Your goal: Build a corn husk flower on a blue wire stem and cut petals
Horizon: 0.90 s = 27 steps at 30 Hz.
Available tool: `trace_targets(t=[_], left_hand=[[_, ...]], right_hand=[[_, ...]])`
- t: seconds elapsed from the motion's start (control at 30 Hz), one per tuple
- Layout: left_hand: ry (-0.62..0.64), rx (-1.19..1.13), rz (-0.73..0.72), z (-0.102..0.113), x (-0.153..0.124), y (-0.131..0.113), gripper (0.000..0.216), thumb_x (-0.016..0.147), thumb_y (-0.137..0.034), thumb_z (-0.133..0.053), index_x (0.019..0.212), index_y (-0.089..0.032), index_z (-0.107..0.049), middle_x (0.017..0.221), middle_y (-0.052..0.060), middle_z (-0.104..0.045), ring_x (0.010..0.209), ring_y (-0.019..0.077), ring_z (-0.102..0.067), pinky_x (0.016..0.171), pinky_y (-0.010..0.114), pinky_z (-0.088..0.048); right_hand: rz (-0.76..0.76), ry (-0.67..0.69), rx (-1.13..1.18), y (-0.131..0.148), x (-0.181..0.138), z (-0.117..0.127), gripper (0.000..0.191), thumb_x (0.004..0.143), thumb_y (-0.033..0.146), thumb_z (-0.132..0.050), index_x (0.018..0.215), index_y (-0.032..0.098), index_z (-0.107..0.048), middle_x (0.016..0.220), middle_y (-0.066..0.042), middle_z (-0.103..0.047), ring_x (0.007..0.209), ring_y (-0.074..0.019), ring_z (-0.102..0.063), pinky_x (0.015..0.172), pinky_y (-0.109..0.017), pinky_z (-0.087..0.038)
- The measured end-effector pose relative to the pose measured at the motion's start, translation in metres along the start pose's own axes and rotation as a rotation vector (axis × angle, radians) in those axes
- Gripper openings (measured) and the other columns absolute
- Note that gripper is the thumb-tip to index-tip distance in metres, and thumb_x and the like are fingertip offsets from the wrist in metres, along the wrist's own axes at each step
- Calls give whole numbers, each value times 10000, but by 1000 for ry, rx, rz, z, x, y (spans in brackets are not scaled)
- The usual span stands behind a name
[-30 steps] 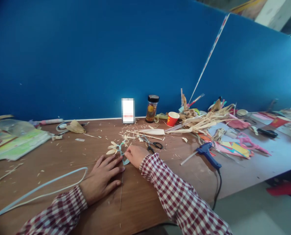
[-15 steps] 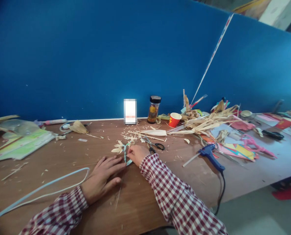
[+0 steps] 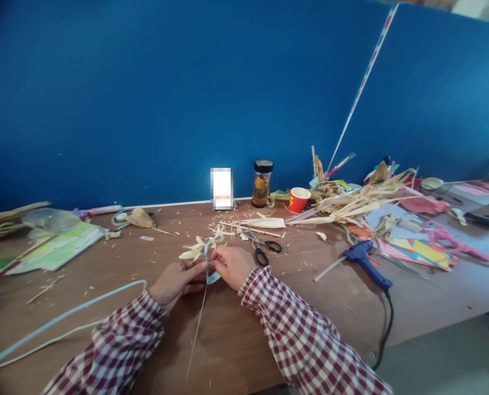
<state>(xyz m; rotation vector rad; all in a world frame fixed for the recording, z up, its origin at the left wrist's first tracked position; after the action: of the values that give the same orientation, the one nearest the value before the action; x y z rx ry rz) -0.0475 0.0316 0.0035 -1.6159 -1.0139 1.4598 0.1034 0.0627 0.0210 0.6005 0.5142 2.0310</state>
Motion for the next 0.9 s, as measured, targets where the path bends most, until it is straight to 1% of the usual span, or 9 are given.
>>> trace_targets(t=[0.13,0.2,0.3,0.4,0.5,0.6,0.7,0.77,0.9], left_hand=[[-24,3,-22,0,2,3,305,528,-373,-771,726,-161,-675,652,14,-643,601,115,-581,564,217,-471],[-53,-14,-33,0,3,6,288,525,-362,-773,690,-162,-649,615,0,-626,564,110,-573,552,223,-475],[-99,-15,-62,-1,4,9,289,527,-360,-770,656,-166,-599,621,-1,-626,549,119,-576,535,237,-481],[-130,17,-117,-2,2,9,280,554,-376,-749,670,-173,-594,635,0,-625,564,128,-580,542,250,-493],[-143,45,-159,-2,1,9,270,567,-386,-737,654,-172,-598,605,-5,-606,548,124,-572,528,241,-493],[-179,34,-159,-1,1,10,249,576,-373,-732,676,-175,-618,632,9,-630,547,125,-583,519,231,-490],[-224,-11,-147,-2,2,10,240,560,-335,-746,691,-168,-634,617,11,-636,536,120,-587,508,216,-480],[-221,-48,-136,-3,2,10,258,525,-327,-767,648,-149,-625,570,2,-616,510,106,-570,496,202,-468],[-185,-95,-162,-4,1,9,333,477,-380,-784,581,-133,-586,505,-18,-575,476,89,-540,477,188,-444]], right_hand=[[-5,10,14,2,-1,1,91,805,274,-555,850,216,-610,707,16,-620,651,-125,-541,585,-226,-328],[-4,11,57,1,-1,1,121,811,282,-550,906,221,-595,696,19,-618,655,-128,-549,602,-228,-342],[-24,-26,139,-1,-1,1,208,805,324,-561,980,214,-548,641,34,-588,616,-127,-538,592,-230,-358],[-47,-70,229,-3,-1,1,251,779,340,-592,971,197,-516,626,44,-572,609,-125,-536,583,-230,-366],[-38,-63,293,-4,0,2,254,755,318,-619,949,192,-514,662,42,-588,609,-114,-534,593,-231,-376],[-26,-68,282,-3,0,5,231,726,291,-647,903,191,-538,709,35,-599,613,-107,-529,594,-229,-380],[-4,-92,240,1,-3,8,220,721,276,-654,901,201,-553,695,43,-596,621,-109,-531,594,-228,-379],[21,-98,224,5,-5,9,221,731,280,-651,916,209,-555,699,43,-600,634,-112,-539,601,-227,-383],[40,-83,213,9,-8,10,269,726,298,-661,954,209,-550,739,31,-609,663,-120,-562,606,-228,-394]])
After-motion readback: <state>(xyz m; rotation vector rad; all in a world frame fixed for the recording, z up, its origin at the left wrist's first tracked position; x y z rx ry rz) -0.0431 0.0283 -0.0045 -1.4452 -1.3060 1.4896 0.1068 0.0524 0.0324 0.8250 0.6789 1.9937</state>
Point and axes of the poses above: each hand's wrist, its own x-axis towards the middle knuckle, its own z-axis out of the back of the hand, y = z × x, the point moved 2 cm from there along x, towards the middle knuckle
